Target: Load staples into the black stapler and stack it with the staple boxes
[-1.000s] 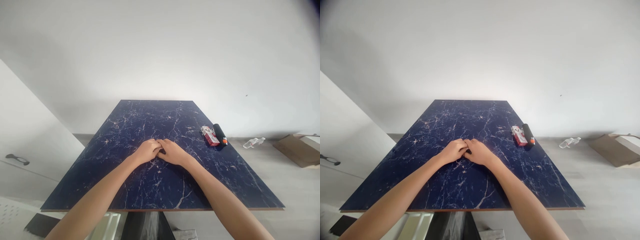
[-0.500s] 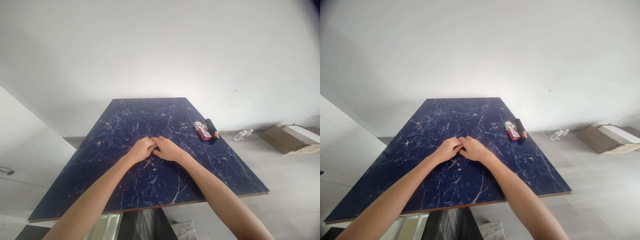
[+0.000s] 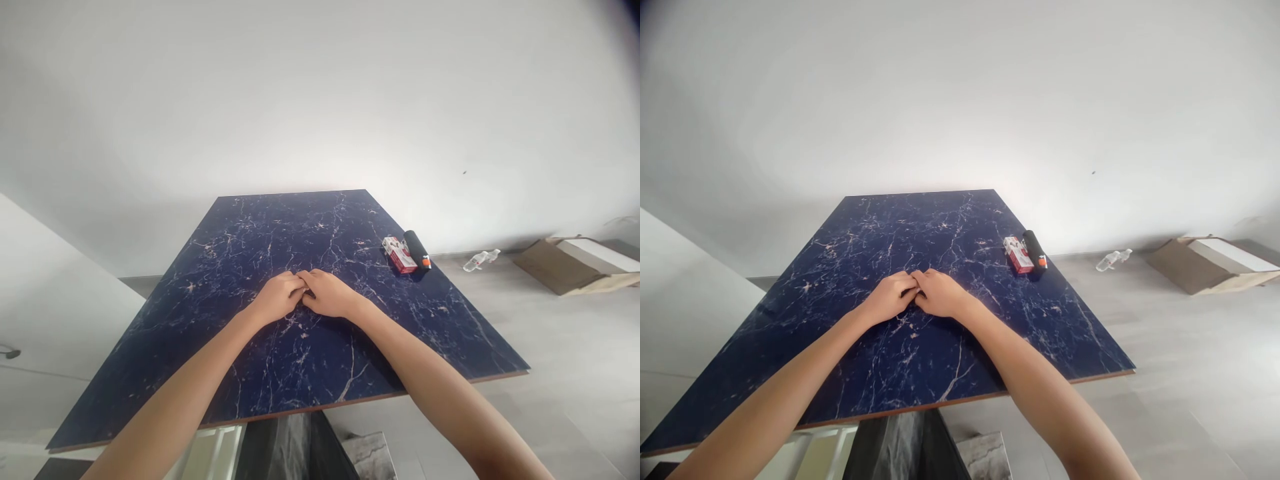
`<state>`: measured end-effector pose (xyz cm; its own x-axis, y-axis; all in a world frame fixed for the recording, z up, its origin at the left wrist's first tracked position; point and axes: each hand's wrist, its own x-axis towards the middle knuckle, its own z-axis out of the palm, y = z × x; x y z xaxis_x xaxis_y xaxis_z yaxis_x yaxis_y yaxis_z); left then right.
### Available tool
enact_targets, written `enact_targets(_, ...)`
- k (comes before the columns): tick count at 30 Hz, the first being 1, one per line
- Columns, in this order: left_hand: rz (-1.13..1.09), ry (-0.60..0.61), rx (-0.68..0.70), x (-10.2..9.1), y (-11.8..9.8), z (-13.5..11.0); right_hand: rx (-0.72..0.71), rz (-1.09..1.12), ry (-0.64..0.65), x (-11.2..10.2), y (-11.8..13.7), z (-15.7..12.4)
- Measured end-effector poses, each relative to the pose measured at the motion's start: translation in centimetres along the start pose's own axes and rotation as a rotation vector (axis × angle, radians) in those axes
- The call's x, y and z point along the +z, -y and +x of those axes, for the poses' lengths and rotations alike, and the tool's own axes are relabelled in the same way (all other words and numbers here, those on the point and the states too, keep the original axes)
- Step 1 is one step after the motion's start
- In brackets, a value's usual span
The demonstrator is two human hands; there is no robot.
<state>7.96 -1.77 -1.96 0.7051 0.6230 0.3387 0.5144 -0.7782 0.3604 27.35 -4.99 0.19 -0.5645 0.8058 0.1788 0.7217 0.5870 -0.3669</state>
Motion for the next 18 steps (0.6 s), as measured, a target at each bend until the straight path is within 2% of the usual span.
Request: enact_targets(18,-0.008,0.018,0.019,-0.11,-0.03,-0.01,0.034,-0.031,0.016,-0.1,0.0,0.17)
